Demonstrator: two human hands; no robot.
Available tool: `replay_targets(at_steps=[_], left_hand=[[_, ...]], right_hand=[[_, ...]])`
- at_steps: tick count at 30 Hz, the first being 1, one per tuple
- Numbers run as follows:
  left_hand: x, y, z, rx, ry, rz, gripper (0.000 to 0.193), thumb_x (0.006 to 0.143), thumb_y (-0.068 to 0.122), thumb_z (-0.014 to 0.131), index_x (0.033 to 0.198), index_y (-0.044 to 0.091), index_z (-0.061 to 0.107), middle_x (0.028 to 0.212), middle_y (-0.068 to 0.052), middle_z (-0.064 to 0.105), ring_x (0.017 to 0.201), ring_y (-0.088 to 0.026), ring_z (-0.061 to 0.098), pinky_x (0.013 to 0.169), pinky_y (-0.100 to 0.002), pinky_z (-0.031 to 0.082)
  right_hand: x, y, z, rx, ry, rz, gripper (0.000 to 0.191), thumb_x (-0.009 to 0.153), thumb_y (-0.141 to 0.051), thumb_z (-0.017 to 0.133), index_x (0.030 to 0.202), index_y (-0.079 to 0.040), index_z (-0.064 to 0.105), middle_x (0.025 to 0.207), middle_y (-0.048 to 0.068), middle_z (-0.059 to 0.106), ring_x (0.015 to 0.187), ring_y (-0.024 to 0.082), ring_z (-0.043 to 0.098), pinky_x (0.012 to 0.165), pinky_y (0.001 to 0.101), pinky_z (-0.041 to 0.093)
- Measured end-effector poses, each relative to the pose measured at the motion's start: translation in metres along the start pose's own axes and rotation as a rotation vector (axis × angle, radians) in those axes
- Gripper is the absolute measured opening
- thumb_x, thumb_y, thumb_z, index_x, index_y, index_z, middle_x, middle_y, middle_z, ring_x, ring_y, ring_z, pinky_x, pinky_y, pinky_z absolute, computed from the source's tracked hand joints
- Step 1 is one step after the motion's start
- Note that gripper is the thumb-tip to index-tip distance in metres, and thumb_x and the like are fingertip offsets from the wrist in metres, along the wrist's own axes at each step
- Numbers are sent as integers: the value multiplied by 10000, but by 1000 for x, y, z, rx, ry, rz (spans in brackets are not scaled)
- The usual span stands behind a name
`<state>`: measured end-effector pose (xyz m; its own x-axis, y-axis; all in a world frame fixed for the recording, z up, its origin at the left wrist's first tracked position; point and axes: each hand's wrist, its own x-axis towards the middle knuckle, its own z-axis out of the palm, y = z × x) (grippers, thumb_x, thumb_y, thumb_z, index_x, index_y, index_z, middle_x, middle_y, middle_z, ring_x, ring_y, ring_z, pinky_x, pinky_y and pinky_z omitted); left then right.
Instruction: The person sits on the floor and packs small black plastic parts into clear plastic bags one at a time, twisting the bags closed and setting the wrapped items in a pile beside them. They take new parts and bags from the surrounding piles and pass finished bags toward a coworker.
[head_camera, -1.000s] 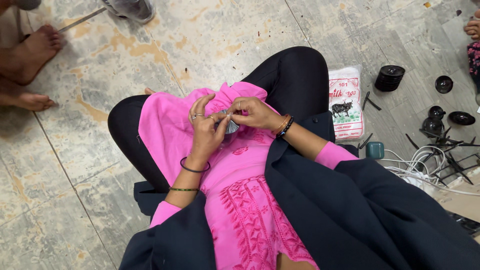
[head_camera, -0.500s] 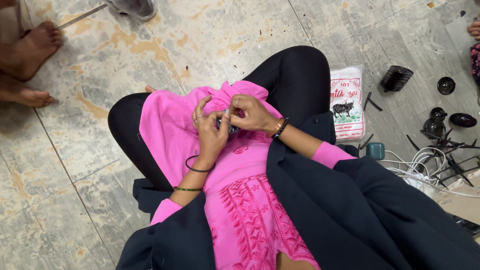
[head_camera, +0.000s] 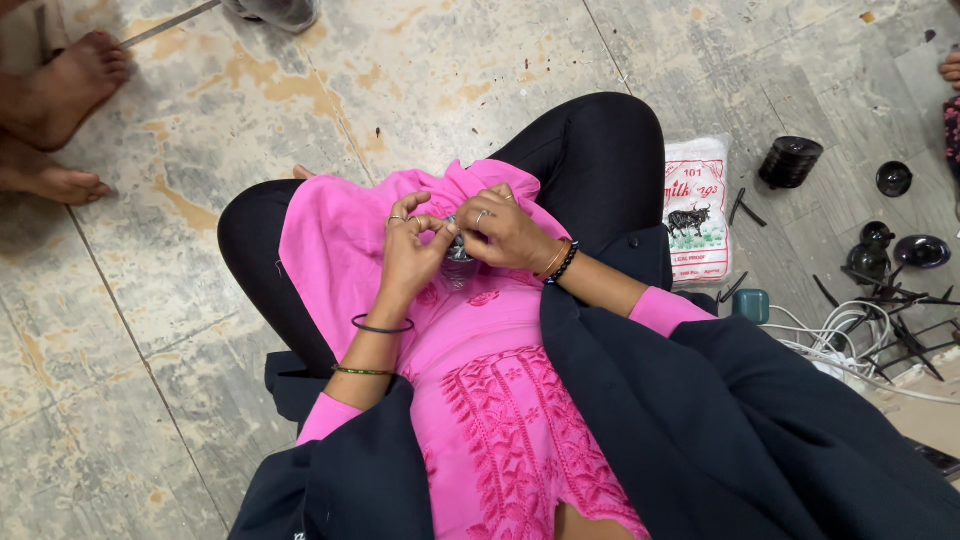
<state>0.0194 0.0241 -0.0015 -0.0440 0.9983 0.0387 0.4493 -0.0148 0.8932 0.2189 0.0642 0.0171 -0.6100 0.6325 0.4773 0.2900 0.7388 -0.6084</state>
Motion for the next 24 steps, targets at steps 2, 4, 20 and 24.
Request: replay_targets(at_steps=[2,4,20,24], left_hand=[[-7,17,-1,161,72,118,113,807,154,810,880,68,803,1368,-118,606,1319,-308,501,1131,-483,319],[-14,34,0,342,160,325,90,827,115,791,904,76,811,1370,-121,607,1337,-321,485,1154,-515,231],[6,-24,15,-509,-94,-4,78,971,110,679,971,59,739,1602,-112,384,1514,-321,341,1232,-465,282],[4,-52,33,-1001,-87,-174,96,967,71,664,1007,39,745,1708,-101,231,1565,-291,246,1239,-435,259]], right_hand=[[-6,2,5,90,28,127,110,867,-56,717,941,-76,638,957,35,690,884,193,635,861,351,394],[-10,5,10,247,35,307,68,885,-59,684,926,-60,629,894,47,675,817,178,622,791,333,432],[7,-6,-6,92,116,108,71,949,-91,695,977,-46,648,971,79,652,929,254,608,880,383,444],[7,-3,2,102,100,239,85,963,-123,705,1013,-59,679,931,67,664,884,231,607,854,356,457]])
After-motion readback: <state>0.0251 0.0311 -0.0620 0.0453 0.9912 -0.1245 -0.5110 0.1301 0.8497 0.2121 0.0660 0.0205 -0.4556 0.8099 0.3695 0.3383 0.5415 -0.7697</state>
